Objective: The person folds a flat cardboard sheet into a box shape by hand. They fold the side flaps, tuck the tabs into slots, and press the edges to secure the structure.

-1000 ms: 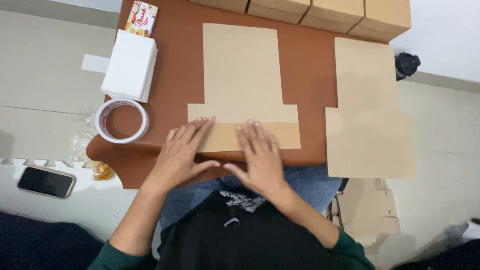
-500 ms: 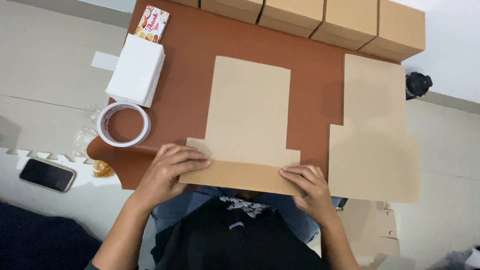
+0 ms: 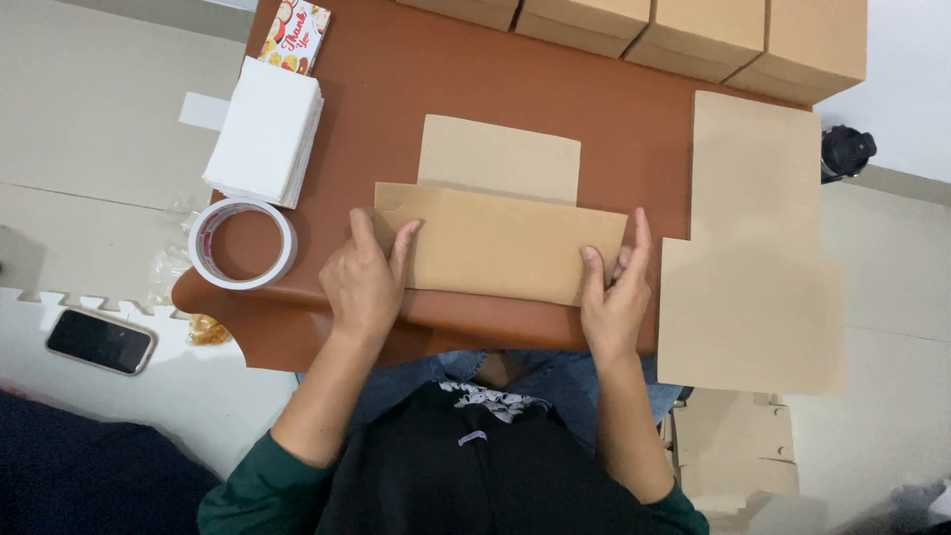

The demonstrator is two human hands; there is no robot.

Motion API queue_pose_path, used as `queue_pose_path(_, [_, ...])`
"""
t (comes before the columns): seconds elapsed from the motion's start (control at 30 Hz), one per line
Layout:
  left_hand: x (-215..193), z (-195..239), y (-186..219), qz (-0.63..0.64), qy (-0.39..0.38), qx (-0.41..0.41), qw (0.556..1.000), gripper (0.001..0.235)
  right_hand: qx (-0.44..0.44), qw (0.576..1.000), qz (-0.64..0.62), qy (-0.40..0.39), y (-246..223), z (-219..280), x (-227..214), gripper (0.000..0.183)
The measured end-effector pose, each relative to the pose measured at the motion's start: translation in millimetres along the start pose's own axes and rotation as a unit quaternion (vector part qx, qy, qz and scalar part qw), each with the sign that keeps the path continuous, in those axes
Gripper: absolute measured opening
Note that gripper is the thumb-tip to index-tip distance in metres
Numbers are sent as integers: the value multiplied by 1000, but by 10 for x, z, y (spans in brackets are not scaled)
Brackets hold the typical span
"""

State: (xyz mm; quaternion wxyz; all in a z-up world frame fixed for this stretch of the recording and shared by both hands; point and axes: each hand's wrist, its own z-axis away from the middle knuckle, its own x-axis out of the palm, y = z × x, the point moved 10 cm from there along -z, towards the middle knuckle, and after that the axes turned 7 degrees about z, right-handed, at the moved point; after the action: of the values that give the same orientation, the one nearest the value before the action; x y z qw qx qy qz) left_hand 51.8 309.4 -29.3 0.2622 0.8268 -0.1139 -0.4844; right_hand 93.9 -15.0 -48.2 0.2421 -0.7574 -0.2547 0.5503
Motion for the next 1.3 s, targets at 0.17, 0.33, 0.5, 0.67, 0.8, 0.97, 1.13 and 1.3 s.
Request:
queue_pose_path(0.17, [66,21,17,-123,43,60,990,47,-27,984,176,-8,-443,-62,-27,52])
queue_pose_path(0.33, [71,25,16,-128,29,45,990,53,-104,958,266,-8,-488,-96,125,46])
queue_pose_path(0.5, [32,13,186,-88,36,91,991,61,-175,933,228,-218,-793,36,834,66])
queue_pose_path(0.67, [15,-43,156,178,-34,59,982,58,-236,914,206,-257,-1347,229,1417,68])
queue_pose_path(0.8, [30,-79,97,292,-64,16,954,47,-314,897,181,-251,-1684,523,1775,71])
queue_pose_path(0.97, [176,-4,154,157,-131,71,976,53,-298,898,141,-291,-1524,463,1423,70])
queue_pose_path(1.13, [272,142,409,40,-216,136,966,65,-248,898,113,-347,-1134,263,960,62])
queue_pose_path(1.3, [340,161,283,82,-228,132,961,46,-150,911,219,-316,-481,-19,450,65])
